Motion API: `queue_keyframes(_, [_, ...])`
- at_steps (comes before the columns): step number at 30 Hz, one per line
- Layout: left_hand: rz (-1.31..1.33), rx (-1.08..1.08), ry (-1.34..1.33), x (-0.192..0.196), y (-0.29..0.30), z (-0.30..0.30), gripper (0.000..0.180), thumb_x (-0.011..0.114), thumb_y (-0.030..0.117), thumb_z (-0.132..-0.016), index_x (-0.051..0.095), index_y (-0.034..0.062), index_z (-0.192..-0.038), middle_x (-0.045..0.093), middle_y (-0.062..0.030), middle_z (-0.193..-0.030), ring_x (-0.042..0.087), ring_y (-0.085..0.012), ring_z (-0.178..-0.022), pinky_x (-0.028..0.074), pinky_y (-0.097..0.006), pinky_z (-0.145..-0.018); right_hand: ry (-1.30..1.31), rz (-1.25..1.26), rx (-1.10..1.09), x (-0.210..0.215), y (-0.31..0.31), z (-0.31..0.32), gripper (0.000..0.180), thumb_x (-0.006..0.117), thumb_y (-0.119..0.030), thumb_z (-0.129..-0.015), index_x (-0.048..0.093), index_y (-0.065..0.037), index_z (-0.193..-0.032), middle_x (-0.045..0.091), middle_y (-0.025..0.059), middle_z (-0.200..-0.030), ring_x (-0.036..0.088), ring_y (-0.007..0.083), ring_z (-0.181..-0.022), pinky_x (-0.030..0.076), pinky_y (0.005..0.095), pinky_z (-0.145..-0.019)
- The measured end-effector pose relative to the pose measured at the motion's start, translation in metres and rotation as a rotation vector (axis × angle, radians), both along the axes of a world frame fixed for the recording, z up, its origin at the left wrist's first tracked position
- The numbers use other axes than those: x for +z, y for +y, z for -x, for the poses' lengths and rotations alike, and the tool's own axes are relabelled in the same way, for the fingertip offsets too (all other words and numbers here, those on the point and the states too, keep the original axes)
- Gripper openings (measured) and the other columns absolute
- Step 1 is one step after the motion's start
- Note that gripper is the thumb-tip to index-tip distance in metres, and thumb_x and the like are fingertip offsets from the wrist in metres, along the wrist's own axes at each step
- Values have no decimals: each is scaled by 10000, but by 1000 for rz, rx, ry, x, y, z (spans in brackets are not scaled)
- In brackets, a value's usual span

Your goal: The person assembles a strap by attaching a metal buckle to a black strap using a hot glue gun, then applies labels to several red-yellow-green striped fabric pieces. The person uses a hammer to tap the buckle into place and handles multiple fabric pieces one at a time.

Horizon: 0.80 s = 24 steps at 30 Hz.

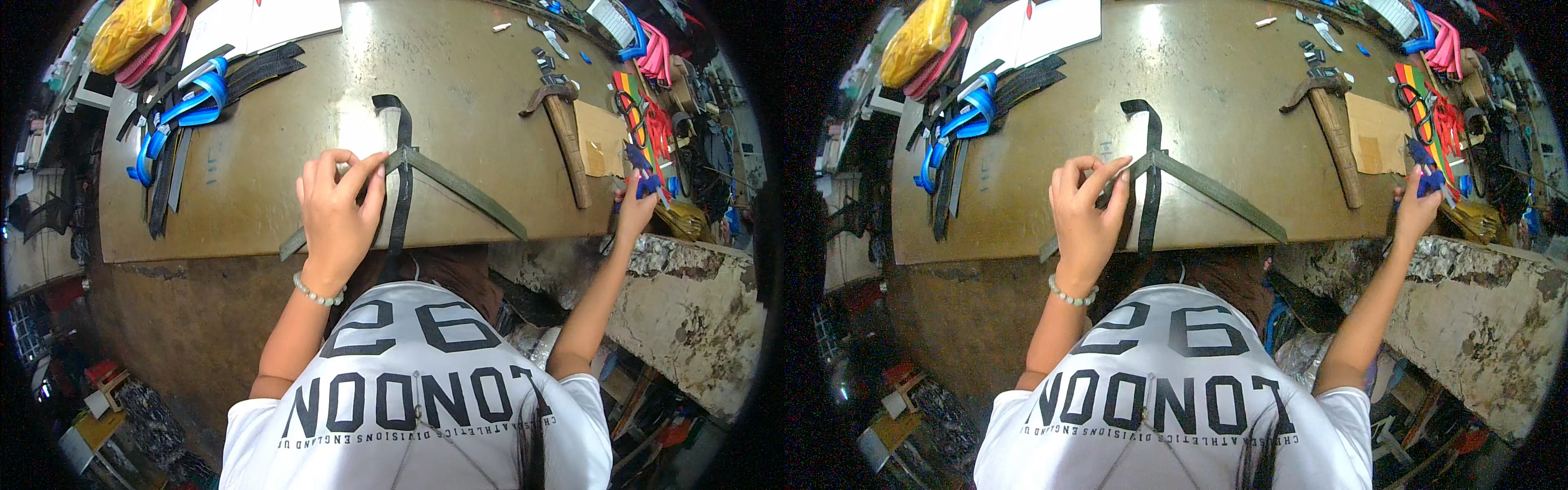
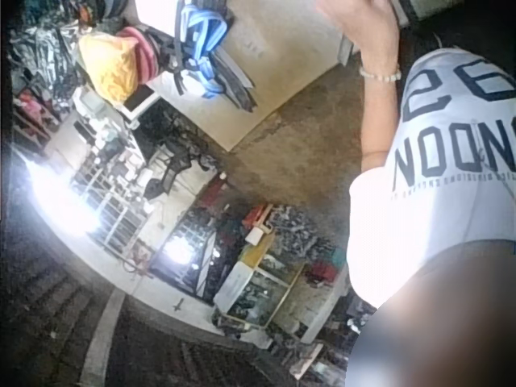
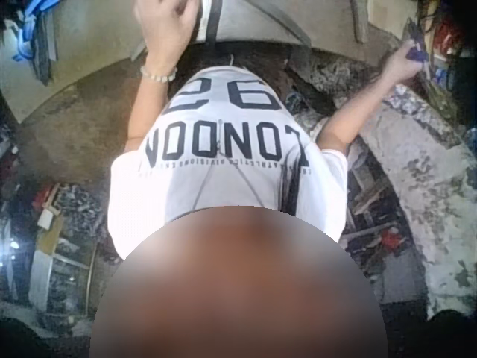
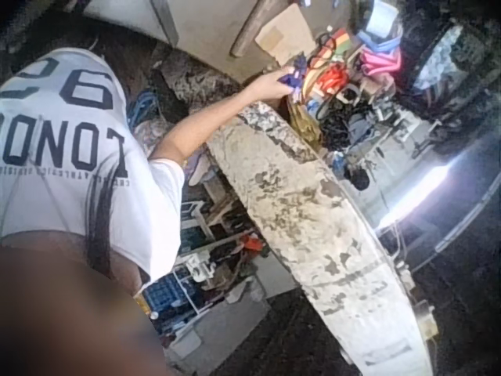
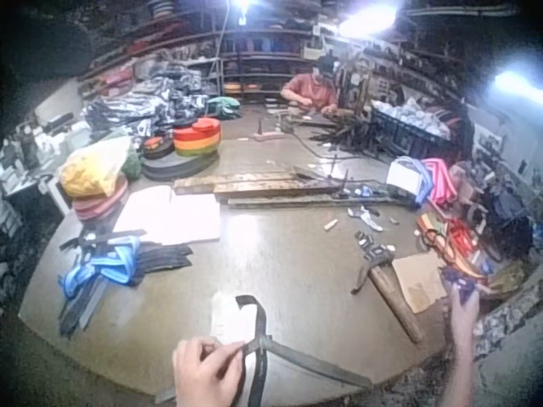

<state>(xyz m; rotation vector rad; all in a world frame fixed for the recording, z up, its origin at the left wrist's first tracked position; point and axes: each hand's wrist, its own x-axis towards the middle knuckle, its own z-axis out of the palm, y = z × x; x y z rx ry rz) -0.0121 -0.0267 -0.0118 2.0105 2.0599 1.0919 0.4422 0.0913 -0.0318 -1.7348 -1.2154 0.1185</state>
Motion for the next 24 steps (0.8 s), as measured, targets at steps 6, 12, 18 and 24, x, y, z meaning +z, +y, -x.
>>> queue_keyframes(6, [-12, -3, 73, -14, -4, 1, 206, 733, 133, -823, 747, 196, -1019, 595, 11, -920, 523, -209, -866, 378, -364, -737, 235, 213, 578, 82, -25, 148, 383, 690, -347, -938, 568, -70, -1174, 654, 37, -880, 593, 64, -683, 440, 197, -450])
queue_keyframes(12, [-13, -1, 45, -17, -4, 2, 223, 738, 139, -821, 749, 207, -1033, 594, 13, -922, 516, -213, -864, 380, -359, -740, -159, 420, 996, 83, -31, 232, 432, 686, -355, -926, 502, -56, -1176, 683, 161, -878, 663, 309, -750, 508, 369, -681])
queue_keyframes(18, [39, 11, 18, -16, -7, 2, 215, 732, 143, -834, 757, 190, -1043, 611, -26, -958, 533, -232, -917, 404, -369, -808, -222, 485, 1027, 83, -19, 240, 456, 671, -366, -933, 463, -59, -1199, 687, 232, -840, 686, 421, -754, 516, 439, -639])
queue_keyframes(24, [56, 17, 27, -15, -7, 1, 221, 726, 146, -838, 753, 193, -1052, 610, -25, -964, 531, -238, -917, 405, -374, -816, -212, 502, 1055, 83, -29, 239, 460, 662, -384, -935, 460, -56, -1187, 677, 245, -804, 673, 448, -728, 511, 465, -616])
